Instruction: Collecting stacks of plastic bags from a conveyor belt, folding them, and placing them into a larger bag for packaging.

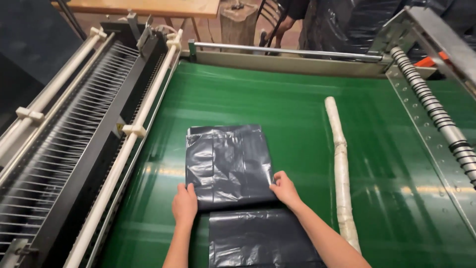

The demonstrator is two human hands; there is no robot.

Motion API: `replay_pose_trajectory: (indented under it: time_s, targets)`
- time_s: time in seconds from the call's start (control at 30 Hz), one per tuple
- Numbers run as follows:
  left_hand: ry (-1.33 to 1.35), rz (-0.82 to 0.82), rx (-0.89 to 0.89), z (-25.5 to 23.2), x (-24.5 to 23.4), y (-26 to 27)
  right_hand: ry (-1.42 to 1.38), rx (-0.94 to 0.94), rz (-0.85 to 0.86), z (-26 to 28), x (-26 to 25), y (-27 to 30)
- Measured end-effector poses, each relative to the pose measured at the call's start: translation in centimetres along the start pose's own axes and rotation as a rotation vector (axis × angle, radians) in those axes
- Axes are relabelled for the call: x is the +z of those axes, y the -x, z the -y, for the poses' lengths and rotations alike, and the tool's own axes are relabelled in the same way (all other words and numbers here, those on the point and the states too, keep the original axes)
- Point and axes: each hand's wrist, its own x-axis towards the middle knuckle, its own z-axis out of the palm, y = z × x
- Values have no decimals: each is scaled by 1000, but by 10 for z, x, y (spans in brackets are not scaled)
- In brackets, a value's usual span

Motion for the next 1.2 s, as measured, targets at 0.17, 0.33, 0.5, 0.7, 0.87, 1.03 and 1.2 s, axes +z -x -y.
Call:
replay_pose_trajectory:
  time_s: [0.17,0.33,0.5,0.7,0.87,1.03,1.2]
  targets:
    - [-61,-2,155,11,-1,-3,2,-92,-58,22,-6,17]
    - [-271,68,64,-5,-7,-8,139,-27,-32,23,-2,5]
    - [-288,168,92,-11,-19,-8,-48,24,15,-13,4,-20]
    - [-387,103,282,-25,-37,15,-27,-67,-36,2,8,-13]
    - [-419,45,117,-6,-1,-19,192,-31,-6,29,-4,-18]
    - [-588,-365,237,-52,12,-18,335,-58,-116,87,-13,-54]
    - [-502,-108,1022,-97,32,5,361,127,-85,105,10,-97]
